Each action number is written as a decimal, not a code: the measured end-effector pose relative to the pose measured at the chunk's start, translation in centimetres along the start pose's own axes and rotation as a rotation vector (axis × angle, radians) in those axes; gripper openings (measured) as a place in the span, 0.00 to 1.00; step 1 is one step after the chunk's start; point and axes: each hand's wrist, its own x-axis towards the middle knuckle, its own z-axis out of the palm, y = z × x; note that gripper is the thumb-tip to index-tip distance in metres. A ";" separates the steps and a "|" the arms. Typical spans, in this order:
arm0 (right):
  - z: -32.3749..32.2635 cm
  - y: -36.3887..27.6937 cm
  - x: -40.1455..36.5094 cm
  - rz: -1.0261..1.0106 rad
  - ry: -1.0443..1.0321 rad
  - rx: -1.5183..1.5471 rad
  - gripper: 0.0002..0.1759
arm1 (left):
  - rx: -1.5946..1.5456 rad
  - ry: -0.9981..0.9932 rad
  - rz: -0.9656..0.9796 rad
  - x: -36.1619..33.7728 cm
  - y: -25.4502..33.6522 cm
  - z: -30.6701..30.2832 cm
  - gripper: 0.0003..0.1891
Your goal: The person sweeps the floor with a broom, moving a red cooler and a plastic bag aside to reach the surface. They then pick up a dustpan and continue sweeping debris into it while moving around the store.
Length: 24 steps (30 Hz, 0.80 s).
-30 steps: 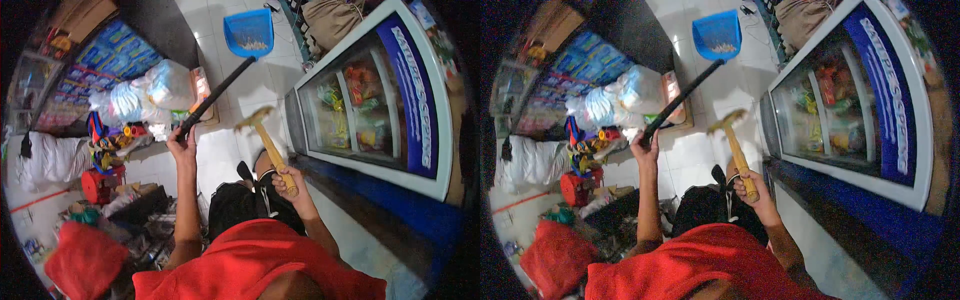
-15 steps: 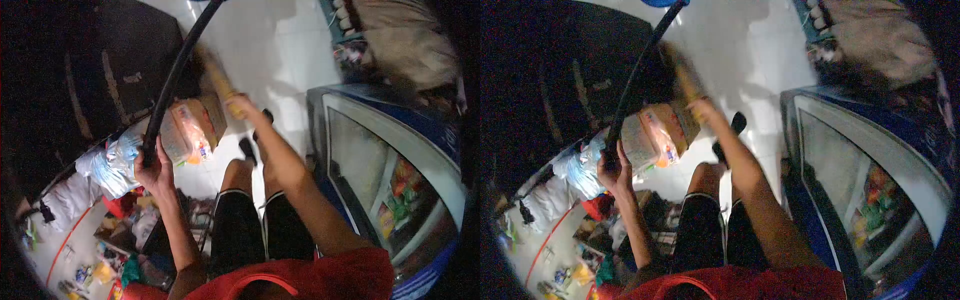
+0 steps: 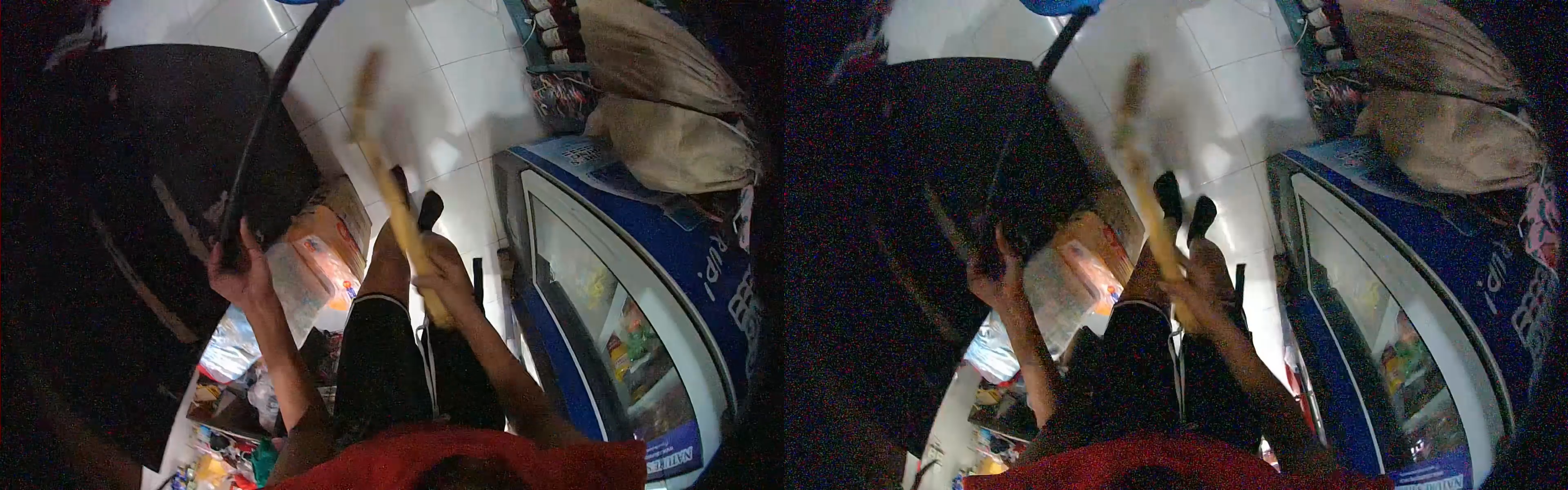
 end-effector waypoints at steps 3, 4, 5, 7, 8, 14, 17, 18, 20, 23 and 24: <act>4.8 2.9 15.2 -0.091 -0.309 -0.715 0.33 | 0.011 -0.125 -0.002 2.3 0.8 1.6 0.19; 6.9 4.4 22.0 -0.193 -0.265 -0.712 0.36 | -0.111 -0.095 -0.116 2.8 1.3 2.1 0.19; 6.8 1.9 26.4 -0.207 -0.343 -0.549 0.29 | -0.160 -0.078 -0.171 3.4 1.5 2.3 0.19; 6.8 -4.0 34.7 -0.195 -0.508 -0.213 0.19 | -0.218 -0.049 -0.201 4.5 2.1 2.3 0.19; 4.6 -6.7 36.1 -0.095 -0.462 -0.107 0.18 | -0.235 -0.035 -0.169 4.8 2.4 2.0 0.19; -12.4 -2.3 28.5 -0.156 -0.028 0.422 0.21 | -0.053 -0.160 -0.168 6.4 3.1 0.7 0.22; -11.6 0.8 13.9 -0.017 0.268 0.463 0.18 | -0.147 0.047 -0.180 5.3 2.1 3.2 0.25; -12.6 2.2 11.9 0.374 0.343 0.511 0.18 | -0.147 0.049 -0.179 5.5 2.1 3.3 0.25; -10.5 0.8 6.5 0.432 0.377 0.566 0.14 | 0.075 0.099 -0.006 6.1 2.1 3.4 0.28; -5.8 -1.0 2.0 0.258 0.473 0.542 0.16 | 0.544 -0.297 0.064 9.3 3.7 -1.4 0.25; -3.3 -2.3 1.3 0.146 0.433 0.576 0.17 | 0.555 -0.308 0.044 9.2 3.7 -0.9 0.25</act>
